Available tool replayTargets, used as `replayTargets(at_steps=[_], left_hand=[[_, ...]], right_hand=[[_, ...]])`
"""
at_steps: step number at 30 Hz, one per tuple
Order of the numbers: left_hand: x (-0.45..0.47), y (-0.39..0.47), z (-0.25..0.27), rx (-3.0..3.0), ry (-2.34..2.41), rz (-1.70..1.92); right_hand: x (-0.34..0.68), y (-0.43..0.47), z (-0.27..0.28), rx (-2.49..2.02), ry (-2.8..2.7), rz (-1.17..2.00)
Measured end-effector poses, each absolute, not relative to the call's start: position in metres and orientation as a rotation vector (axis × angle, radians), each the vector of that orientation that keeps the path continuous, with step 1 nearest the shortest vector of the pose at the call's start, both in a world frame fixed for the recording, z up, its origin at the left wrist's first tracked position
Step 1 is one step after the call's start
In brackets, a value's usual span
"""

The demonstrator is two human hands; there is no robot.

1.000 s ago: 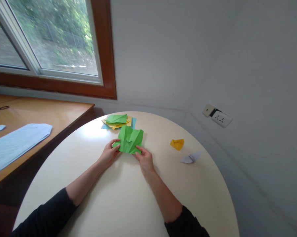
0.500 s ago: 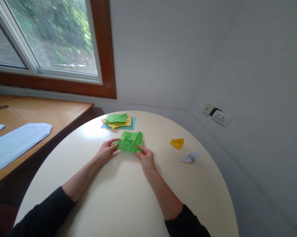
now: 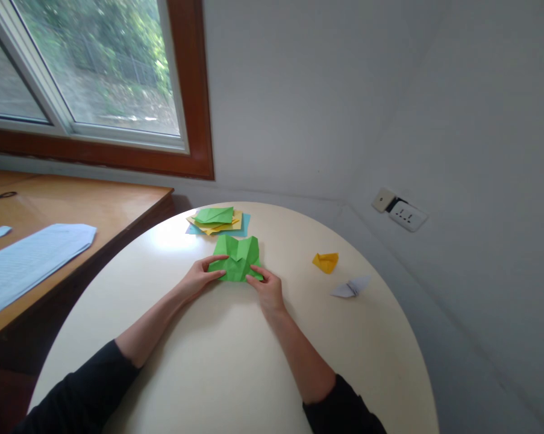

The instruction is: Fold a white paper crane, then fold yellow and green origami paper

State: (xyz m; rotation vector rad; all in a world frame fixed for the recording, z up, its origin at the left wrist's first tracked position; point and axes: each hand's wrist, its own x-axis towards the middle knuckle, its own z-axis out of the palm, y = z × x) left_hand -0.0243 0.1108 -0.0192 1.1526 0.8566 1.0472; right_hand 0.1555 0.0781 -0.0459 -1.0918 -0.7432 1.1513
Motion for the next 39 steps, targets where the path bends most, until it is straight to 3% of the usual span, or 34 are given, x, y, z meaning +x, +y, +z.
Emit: replayTargets(at_steps=[17,30,39], left_hand=[[-0.025,0.112,-0.016,1.026,0.866,1.055],[-0.024,0.113,-0.021,0.999,0.905,1.047],[-0.025,0.115,-0.026,1.108,0.863,1.036]], right_hand=[[0.158,0.080,-0.049,-1.166,-0.951,0.938],[0.153,0.062,-0.035,-1.283,-1.552,0.081],[0.151,0.055,-0.029,-1.187,-1.850,0.046]])
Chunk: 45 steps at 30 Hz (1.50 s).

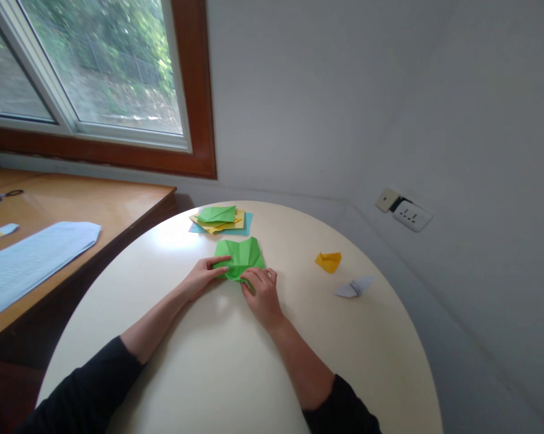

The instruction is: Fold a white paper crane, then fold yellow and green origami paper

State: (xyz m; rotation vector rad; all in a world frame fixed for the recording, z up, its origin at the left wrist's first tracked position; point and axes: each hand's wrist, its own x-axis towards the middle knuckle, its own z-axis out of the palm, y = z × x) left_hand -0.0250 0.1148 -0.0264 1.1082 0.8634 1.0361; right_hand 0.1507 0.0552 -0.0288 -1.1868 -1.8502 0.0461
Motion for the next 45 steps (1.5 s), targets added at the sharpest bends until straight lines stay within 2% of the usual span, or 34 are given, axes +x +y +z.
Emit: replayTargets(at_steps=[15,18,27,37,45], left_hand=[[-0.024,0.116,-0.026,1.144,0.914,1.125],[-0.024,0.115,-0.024,1.193,0.923,1.111],[-0.025,0.116,-0.027,1.337,0.957,1.020],[-0.025,0.123,-0.034,1.542,1.033,1.055],[-0.026,0.125,-0.039,1.829,1.170,1.026]], right_hand=[[0.156,0.029,-0.022,-1.027,-1.942,0.430],[0.160,0.021,-0.024,-1.018,-1.985,0.396],[0.166,0.009,-0.033,-1.086,-2.364,-0.008],[0.160,0.005,-0.024,-1.303,-2.467,0.212],[0.161,0.006,-0.027,-1.351,-2.416,0.198]])
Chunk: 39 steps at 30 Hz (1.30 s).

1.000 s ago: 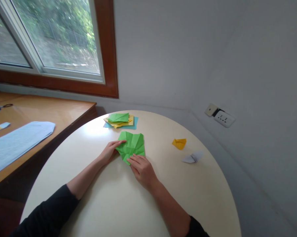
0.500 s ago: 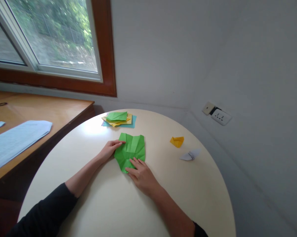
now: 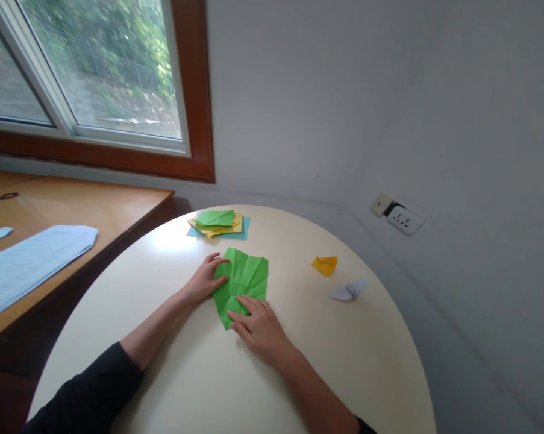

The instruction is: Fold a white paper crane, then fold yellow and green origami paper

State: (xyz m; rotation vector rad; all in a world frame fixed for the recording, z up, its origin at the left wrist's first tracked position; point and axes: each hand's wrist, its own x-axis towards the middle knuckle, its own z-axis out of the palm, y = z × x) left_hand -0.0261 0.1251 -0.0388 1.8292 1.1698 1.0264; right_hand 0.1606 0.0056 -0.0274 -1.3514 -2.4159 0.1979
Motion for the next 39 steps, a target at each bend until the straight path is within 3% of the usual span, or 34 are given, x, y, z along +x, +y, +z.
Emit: replayTargets(at_steps=[5,10,39], left_hand=[[-0.022,0.115,-0.033,2.249,1.317,0.948],[-0.005,0.103,-0.029,2.709,1.289,0.595],[0.002,0.091,-0.044,2.633,1.261,0.471]], right_hand=[[0.160,0.006,-0.028,-1.341,-2.389,0.207],[0.161,0.007,-0.029,-1.330,-2.369,0.219],[0.162,0.015,-0.035,-1.499,-1.899,0.365]])
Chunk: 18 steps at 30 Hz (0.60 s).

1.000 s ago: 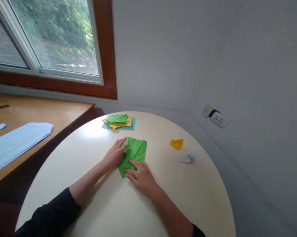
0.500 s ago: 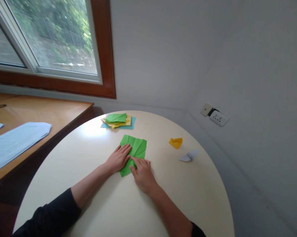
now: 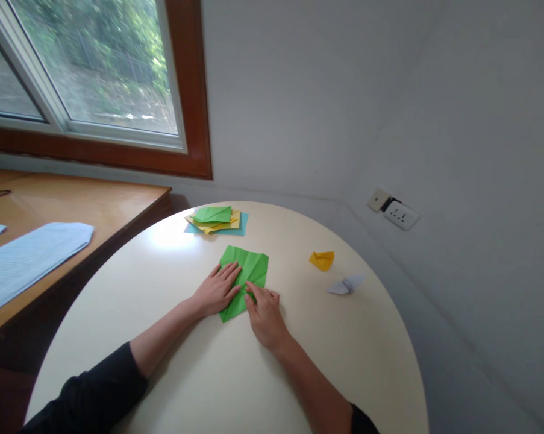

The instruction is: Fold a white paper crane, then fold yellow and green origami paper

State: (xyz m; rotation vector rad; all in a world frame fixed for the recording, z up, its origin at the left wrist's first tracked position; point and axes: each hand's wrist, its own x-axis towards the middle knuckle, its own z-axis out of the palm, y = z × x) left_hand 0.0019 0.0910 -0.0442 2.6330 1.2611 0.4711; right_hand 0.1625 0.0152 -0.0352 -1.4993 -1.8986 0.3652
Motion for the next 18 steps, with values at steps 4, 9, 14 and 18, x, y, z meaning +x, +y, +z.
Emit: replayTargets(at_steps=[4,9,14,18], left_hand=[[0.0016,0.0891,-0.0403,2.620,1.252,0.440],[0.0022,0.0888,-0.0395,2.607,1.243,0.438],[0.0022,0.0909,-0.0411,2.575,1.245,0.465],[0.0009,0.0938,-0.0423,2.547,1.225,0.488]], right_hand=[[0.1629,0.0154,-0.0357,-1.499,-1.897,0.399],[0.1630,0.0156,-0.0349,-1.496,-1.893,0.397],[0.1635,0.0157,-0.0329,-1.495,-1.888,0.416],[0.1646,0.0160,-0.0329,-1.483,-1.900,0.387]])
